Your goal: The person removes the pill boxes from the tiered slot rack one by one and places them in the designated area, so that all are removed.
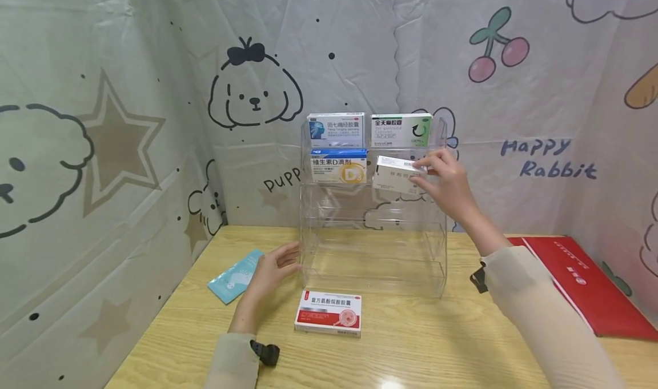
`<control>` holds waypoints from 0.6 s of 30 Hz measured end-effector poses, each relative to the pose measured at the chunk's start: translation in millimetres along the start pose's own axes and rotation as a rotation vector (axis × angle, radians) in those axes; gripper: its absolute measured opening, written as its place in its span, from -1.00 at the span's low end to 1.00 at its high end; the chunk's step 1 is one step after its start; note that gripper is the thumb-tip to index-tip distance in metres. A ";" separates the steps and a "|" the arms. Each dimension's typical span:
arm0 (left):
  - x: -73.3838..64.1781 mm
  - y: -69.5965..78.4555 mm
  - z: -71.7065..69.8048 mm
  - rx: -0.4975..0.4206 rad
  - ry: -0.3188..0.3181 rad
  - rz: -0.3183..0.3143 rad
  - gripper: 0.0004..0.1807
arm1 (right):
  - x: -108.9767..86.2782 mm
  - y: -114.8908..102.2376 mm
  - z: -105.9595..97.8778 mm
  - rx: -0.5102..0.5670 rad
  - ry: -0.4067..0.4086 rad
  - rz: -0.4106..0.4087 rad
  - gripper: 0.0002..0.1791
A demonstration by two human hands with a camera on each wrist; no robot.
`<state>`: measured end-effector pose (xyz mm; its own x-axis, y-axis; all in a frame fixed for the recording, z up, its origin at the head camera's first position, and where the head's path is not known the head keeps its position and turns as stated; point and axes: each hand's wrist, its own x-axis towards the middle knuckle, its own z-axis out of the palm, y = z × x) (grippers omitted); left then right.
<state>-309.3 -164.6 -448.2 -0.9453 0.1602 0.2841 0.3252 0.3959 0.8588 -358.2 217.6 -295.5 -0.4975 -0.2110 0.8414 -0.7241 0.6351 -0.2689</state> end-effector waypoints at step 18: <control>0.3 1.3 0.0 -0.014 0.004 -0.001 -0.41 | -54.2 -1.1 -1.7 0.020 -0.090 -0.065 -0.62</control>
<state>-309.1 -164.1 -446.9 -0.9458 0.1565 0.2845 0.3237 0.3831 0.8651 -329.6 229.6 -339.9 -0.4892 -0.3179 0.8122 -0.7654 0.6029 -0.2250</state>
